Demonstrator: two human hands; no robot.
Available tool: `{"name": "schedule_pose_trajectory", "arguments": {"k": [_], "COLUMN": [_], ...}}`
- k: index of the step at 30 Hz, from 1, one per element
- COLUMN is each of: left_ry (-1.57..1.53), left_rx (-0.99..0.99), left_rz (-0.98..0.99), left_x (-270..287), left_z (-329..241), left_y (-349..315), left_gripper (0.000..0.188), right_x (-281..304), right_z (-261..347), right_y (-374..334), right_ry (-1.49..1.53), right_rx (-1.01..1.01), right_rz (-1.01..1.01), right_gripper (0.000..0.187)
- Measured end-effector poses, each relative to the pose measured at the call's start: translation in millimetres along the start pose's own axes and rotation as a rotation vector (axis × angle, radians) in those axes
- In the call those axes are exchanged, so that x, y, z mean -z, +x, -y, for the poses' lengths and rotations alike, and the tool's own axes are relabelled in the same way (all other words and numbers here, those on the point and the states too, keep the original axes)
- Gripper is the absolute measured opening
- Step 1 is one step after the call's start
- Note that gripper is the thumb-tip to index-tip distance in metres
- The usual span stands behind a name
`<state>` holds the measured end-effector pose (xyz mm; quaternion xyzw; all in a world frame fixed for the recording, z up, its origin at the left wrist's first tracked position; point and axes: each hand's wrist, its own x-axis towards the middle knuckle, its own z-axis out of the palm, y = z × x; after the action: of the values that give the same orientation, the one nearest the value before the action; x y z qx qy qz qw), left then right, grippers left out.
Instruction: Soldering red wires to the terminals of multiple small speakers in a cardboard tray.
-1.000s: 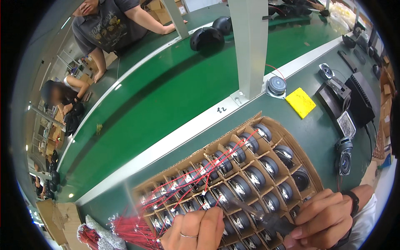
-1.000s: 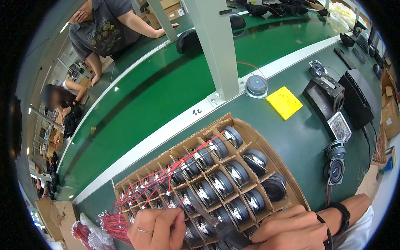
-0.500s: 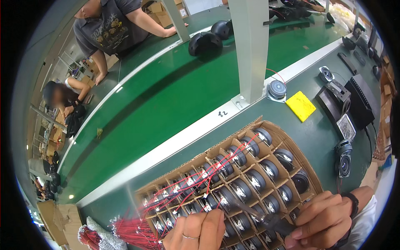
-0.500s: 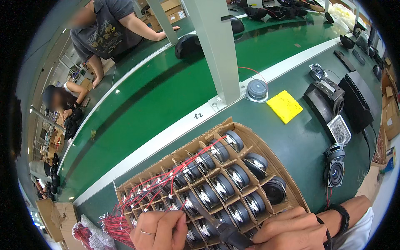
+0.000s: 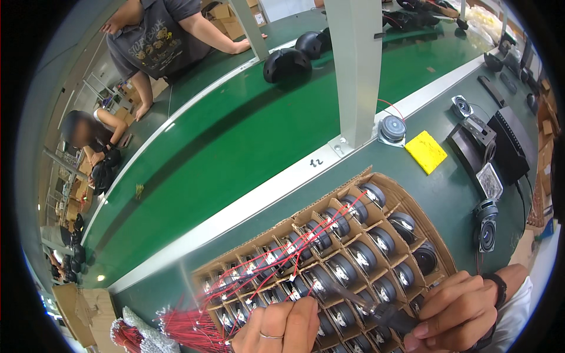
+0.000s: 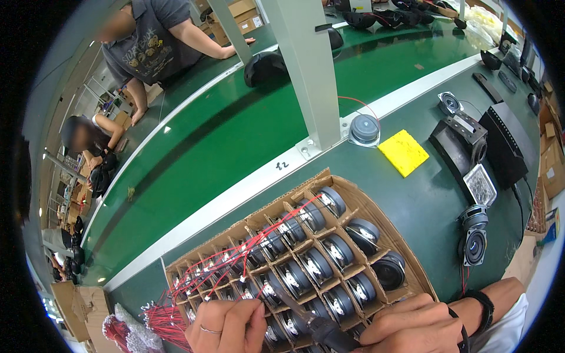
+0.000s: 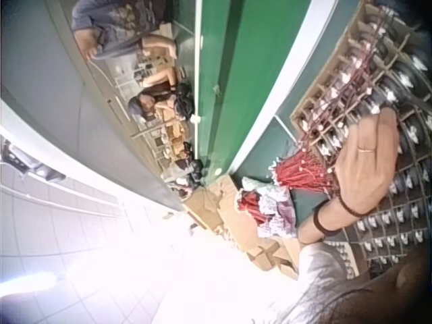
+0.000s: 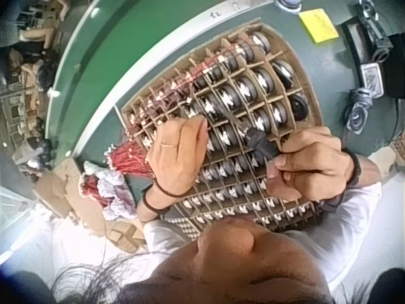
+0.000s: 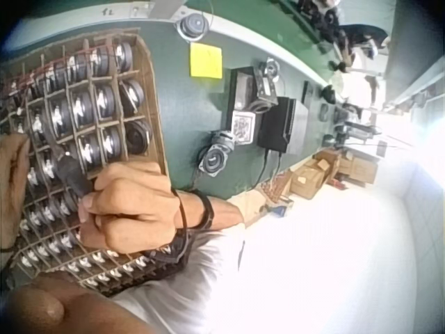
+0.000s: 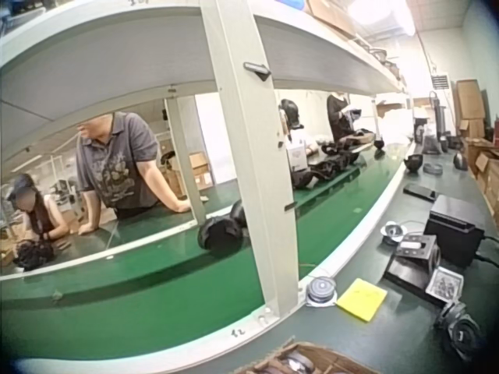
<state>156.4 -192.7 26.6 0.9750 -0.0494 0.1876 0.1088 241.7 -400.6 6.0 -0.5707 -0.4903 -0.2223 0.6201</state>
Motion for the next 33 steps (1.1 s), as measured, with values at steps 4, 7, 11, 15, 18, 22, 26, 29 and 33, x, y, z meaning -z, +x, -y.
{"name": "schedule_pose_trajectory", "arguments": {"k": [4, 7, 11, 15, 18, 22, 26, 29, 33], "left_ry": [0.002, 0.002, 0.01, 0.03, -0.026, -0.013, -0.026, -0.011, -0.006], "left_rx": [0.003, 0.004, 0.004, 0.016, -0.018, -0.011, -0.009, -0.024, -0.051], "left_rz": [-0.006, 0.007, 0.007, 0.006, -0.008, -0.013, -0.031, -0.051, -0.103], "left_x": [-0.6, -0.3, 0.2, 2.7, -1.2, -0.2, 0.6, -0.3, -6.3], "left_z": [0.0, 0.6, -0.1, -0.7, -0.2, 1.4, 2.5, 3.9, 3.6], "left_y": [-0.4, -1.2, -1.4, -3.7, -1.2, -1.5, -0.4, -1.6, -5.3], "left_gripper": [0.023, 0.023, 0.023, 0.023, 0.023, 0.022, 0.021, 0.02, 0.019], "right_x": [0.5, 1.9, 4.9, 28.0, 34.8, 12.9, 12.1, 10.5, 10.8], "right_z": [1.1, 0.6, 0.8, -5.2, 3.5, 4.8, 5.0, 3.4, 9.4], "right_y": [0.2, -0.9, -1.1, -4.0, -6.8, 4.6, 6.0, 5.1, 5.6], "right_ry": [-0.013, 0.001, 0.024, 0.081, 0.079, -0.021, -0.018, 0.003, -0.07], "right_rx": [-0.01, -0.008, -0.016, -0.069, -0.114, -0.08, -0.049, -0.006, -0.032], "right_rz": [0.007, 0.01, 0.021, 0.156, 0.262, 0.1, 0.096, 0.074, 0.062], "right_gripper": [0.027, 0.029, 0.032, 0.026, 0.024, 0.031, 0.029, 0.03, 0.03]}}
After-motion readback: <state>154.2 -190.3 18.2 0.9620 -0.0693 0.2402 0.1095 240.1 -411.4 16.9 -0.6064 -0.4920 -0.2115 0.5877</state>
